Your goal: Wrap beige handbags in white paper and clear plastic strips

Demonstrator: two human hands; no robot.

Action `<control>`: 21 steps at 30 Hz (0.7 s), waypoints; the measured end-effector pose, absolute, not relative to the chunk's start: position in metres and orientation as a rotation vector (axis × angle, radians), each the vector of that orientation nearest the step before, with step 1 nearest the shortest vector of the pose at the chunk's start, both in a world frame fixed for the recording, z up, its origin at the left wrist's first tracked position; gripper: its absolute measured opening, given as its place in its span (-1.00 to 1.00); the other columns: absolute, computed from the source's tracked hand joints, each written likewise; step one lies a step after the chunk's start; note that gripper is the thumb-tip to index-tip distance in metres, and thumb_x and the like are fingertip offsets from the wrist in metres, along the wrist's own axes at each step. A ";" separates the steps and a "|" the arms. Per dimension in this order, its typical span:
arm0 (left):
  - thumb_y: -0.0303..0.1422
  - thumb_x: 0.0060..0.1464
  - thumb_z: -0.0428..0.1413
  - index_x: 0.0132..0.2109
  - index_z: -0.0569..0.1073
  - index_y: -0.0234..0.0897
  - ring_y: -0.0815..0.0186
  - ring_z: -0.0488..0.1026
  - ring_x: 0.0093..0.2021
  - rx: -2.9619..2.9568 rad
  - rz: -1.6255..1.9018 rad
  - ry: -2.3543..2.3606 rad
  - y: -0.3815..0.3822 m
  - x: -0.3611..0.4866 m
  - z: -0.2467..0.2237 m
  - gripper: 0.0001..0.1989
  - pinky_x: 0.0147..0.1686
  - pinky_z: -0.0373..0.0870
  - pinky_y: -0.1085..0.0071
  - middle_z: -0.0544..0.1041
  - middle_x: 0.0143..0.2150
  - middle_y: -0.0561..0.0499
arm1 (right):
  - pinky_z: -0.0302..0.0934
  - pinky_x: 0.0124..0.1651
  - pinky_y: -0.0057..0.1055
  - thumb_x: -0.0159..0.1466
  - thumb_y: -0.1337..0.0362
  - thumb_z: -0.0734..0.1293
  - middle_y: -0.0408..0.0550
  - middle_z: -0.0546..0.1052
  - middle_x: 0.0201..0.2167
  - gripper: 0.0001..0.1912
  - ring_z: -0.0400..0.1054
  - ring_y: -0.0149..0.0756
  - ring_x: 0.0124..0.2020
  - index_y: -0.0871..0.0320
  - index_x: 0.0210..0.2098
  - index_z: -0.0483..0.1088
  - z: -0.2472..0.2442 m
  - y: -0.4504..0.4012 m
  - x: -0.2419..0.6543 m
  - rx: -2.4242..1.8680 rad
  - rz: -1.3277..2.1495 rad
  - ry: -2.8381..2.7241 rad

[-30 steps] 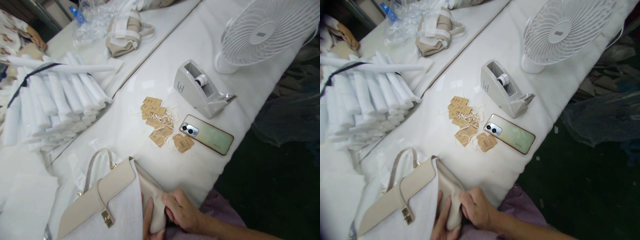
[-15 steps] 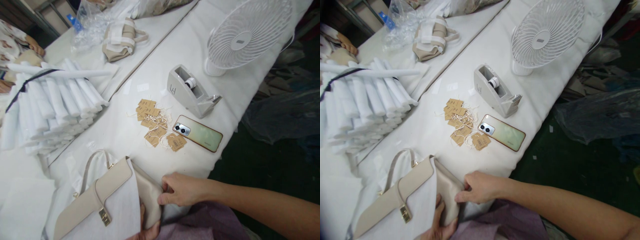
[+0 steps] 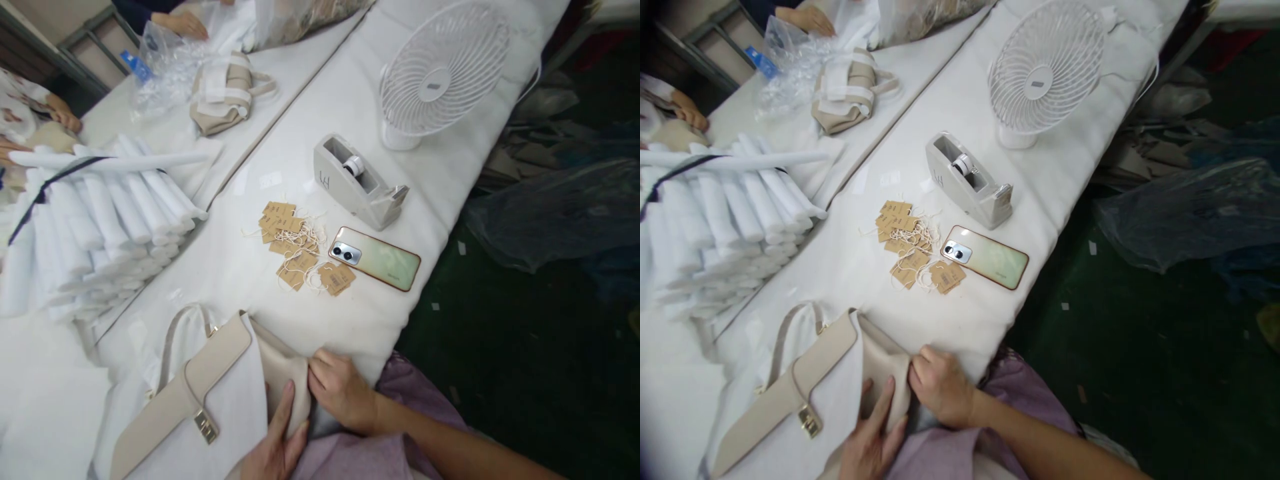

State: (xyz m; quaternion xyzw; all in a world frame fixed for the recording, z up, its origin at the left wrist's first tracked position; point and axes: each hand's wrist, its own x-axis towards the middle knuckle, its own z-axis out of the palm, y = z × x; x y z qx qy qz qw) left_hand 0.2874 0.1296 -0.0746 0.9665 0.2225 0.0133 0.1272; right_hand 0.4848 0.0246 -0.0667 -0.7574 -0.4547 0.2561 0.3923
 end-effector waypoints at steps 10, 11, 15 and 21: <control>-0.24 0.20 -0.06 0.20 0.22 -0.36 0.07 0.44 0.00 2.990 0.187 0.632 0.122 0.327 -0.037 -0.53 -0.09 0.48 0.17 0.39 0.03 -0.30 | 0.14 -0.28 -0.46 0.20 0.45 0.26 -0.09 0.44 -0.39 -0.87 0.31 -0.35 -0.34 0.19 -0.29 0.43 -0.058 0.027 0.493 -1.926 0.675 -0.968; -0.23 0.19 -0.04 0.18 0.23 -0.37 0.08 0.45 -0.03 3.008 0.170 0.638 0.122 0.331 -0.028 -0.53 -0.11 0.47 0.19 0.40 0.01 -0.29 | 0.14 -0.27 -0.44 0.21 0.44 0.25 -0.08 0.44 -0.39 -0.87 0.31 -0.34 -0.33 0.18 -0.32 0.44 -0.058 0.026 0.492 -1.927 0.671 -0.966; -0.17 0.17 0.00 0.24 0.14 -0.28 0.12 0.44 -0.11 3.148 -0.007 0.657 0.116 0.361 0.016 -0.45 -0.17 0.42 0.25 0.39 -0.04 -0.20 | 0.15 -0.19 -0.41 0.27 0.38 0.21 -0.03 0.47 -0.31 -0.83 0.33 -0.31 -0.25 0.18 -0.29 0.45 -0.058 0.025 0.486 -1.922 0.650 -0.936; -0.31 0.22 -0.09 -0.07 0.39 -0.15 0.20 0.45 -0.30 3.228 -0.511 0.734 0.107 0.411 0.058 -0.78 -0.40 0.26 0.38 0.42 -0.31 -0.02 | 0.15 -0.20 -0.39 0.29 0.30 0.21 -0.02 0.52 -0.29 -0.81 0.37 -0.28 -0.26 0.17 -0.19 0.43 -0.055 0.021 0.478 -1.866 0.633 -0.853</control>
